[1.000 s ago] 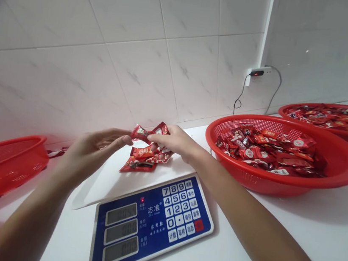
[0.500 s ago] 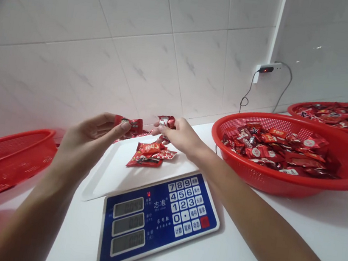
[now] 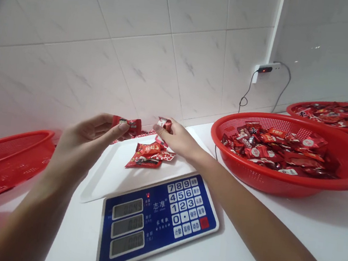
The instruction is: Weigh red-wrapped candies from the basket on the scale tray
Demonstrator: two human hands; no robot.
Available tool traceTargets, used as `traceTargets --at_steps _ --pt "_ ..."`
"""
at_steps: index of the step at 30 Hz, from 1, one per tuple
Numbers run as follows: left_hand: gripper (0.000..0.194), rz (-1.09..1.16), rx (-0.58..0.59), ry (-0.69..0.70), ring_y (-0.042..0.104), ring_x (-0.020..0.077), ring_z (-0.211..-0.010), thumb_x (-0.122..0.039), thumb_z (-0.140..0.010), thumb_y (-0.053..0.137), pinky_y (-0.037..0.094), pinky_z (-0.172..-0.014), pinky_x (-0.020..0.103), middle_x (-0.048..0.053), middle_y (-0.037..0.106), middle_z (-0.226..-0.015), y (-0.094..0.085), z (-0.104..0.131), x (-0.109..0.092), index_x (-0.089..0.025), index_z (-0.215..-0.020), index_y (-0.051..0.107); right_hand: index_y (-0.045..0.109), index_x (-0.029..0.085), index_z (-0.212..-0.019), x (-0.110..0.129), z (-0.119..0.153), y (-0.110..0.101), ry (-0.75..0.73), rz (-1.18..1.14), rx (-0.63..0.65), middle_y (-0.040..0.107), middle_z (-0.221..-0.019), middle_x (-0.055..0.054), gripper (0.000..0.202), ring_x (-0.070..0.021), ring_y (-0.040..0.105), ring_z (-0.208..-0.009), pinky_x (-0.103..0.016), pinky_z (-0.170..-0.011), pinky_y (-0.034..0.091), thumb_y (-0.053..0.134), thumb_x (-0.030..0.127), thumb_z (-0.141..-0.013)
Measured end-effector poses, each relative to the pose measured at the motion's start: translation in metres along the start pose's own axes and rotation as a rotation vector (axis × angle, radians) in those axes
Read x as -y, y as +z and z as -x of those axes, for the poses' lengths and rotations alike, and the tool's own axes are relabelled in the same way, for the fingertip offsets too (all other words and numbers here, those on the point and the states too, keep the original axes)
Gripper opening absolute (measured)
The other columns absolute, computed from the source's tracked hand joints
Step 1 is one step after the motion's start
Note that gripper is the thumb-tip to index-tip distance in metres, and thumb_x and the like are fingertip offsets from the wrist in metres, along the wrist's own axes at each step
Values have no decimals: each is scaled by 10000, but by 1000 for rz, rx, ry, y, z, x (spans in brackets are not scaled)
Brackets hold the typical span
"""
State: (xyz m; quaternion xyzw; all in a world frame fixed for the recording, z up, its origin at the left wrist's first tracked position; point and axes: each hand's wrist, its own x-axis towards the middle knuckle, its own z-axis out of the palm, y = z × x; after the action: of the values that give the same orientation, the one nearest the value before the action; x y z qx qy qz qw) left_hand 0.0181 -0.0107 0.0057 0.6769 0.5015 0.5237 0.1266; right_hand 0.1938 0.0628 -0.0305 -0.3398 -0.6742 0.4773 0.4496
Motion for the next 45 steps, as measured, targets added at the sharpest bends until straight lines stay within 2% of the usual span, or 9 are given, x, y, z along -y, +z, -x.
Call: traceTargets --at_steps 4,7,11,18,31,35,38,42,45 --pt "192 14 11 -6 717 178 -830 -402 -852 710 564 -753 261 38 767 -865 -1 1 1 -212 -866 736 489 197 -1391 -16 -7 -9 77 92 -64 474 -1502 -150 550 -277 488 -1341 -404 -1066 426 634 450 -925" --pt "188 17 18 -5 714 177 -832 -400 -858 706 563 -752 260 34 764 -855 0 0 1 -215 -866 736 439 197 -1446 -19 -11 -15 85 42 -96 352 -1589 -126 573 -258 366 -1443 -401 -1160 324 590 442 -951" --pt "187 12 1 -13 720 185 -832 -395 -847 712 561 -754 270 33 768 -870 1 0 0 -210 -861 734 425 164 -1452 -8 -9 -14 79 -42 -86 430 -1533 -154 529 -222 467 -1375 -366 -1128 367 543 384 -985" --pt "182 28 -33 15 715 168 -812 -395 -845 717 558 -759 253 11 759 -833 1 1 -6 -214 -840 730 525 165 -1342 17 4 -8 -19 26 -195 520 -1438 -139 390 -186 474 -1351 -336 -1112 361 575 285 -974" --pt "155 39 -17 12 714 173 -807 -368 -856 707 567 -752 264 22 759 -838 1 2 -5 -217 -838 731 610 163 -1231 14 3 -8 -36 31 -138 585 -1353 -139 317 -185 565 -1230 -337 -1048 431 631 279 -936" --pt "155 41 38 40 707 170 -822 -372 -860 711 559 -771 264 22 759 -858 3 2 -6 -219 -872 733 673 171 -1081 21 10 -8 -95 -99 82 710 -1119 -89 245 -165 679 -947 -324 -890 527 623 368 -945" --pt "192 45 90 64 705 180 -839 -392 -865 707 557 -792 279 34 758 -888 5 5 -9 -202 -888 726 682 160 -946 26 16 -4 -140 -160 207 737 -906 -54 282 -130 669 -718 -263 -691 547 723 425 -859" --pt "254 87 145 54 718 207 -927 -415 -845 729 569 -831 306 33 756 -950 9 12 -17 -222 -1007 691 667 164 -854 35 17 -11 -187 -104 197 705 -754 -24 301 -115 617 -596 -232 -523 488 786 432 -786" --pt "488 -46 161 71 706 238 -1001 -479 -835 721 572 -862 363 36 746 -990 13 10 -18 -266 -1246 567 672 163 -851 46 19 -37 -256 88 19 701 -755 -41 276 -135 622 -627 -263 -560 492 763 420 -808"
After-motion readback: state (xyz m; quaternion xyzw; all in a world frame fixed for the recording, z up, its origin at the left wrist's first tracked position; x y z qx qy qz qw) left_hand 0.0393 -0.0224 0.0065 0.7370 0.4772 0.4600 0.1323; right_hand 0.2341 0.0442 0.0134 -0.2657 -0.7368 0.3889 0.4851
